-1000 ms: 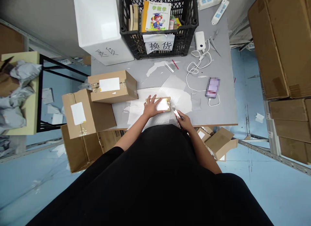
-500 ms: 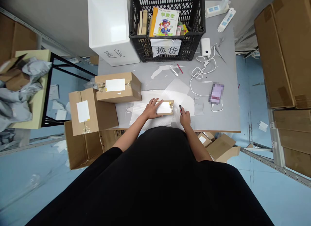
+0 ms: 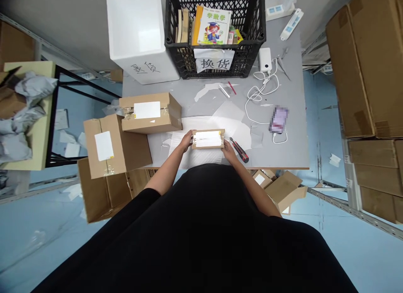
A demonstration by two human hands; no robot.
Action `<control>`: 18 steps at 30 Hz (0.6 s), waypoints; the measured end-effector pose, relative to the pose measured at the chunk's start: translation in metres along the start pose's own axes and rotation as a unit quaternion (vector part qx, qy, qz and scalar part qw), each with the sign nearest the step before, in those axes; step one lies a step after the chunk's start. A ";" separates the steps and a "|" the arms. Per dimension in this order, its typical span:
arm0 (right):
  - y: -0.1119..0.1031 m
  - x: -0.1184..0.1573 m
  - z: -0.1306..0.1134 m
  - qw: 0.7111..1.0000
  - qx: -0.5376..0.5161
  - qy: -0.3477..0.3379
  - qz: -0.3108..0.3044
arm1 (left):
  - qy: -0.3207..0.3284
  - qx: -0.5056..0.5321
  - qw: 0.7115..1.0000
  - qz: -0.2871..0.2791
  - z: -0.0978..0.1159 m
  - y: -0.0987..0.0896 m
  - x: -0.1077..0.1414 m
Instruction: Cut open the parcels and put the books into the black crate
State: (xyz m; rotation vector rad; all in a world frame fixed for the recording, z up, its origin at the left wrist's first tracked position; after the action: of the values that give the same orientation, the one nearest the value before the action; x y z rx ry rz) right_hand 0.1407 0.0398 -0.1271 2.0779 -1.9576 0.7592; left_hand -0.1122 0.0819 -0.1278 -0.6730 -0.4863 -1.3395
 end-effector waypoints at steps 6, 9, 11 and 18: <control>-0.014 -0.016 -0.023 0.999 -0.037 -0.011 0.030 | -0.044 0.050 0.997 -0.045 -0.001 0.001 0.026; -0.018 -0.038 -0.036 0.994 -0.089 0.014 0.066 | -0.053 0.093 0.989 -0.100 0.000 0.010 0.047; -0.012 -0.052 -0.047 0.990 -0.125 0.019 0.068 | -0.060 0.106 0.986 -0.112 -0.005 0.015 0.058; 0.022 -0.070 -0.059 0.987 -0.151 0.046 0.040 | -0.121 0.123 0.980 -0.096 -0.045 0.026 0.071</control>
State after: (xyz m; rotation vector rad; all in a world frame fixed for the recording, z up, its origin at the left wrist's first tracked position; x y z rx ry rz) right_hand 0.1057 0.1265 -0.1148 1.7676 -1.9747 0.5229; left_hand -0.0768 0.0018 -0.1168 -0.5967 -0.9163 -1.3548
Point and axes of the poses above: each hand's wrist, its own x-axis away from the middle knuckle, its own y-axis out of the palm, z = x × y, the point moved 10 cm from there along -x, towards the middle knuckle, and after that the axes turned 6 degrees about z, right-handed, at the moved point
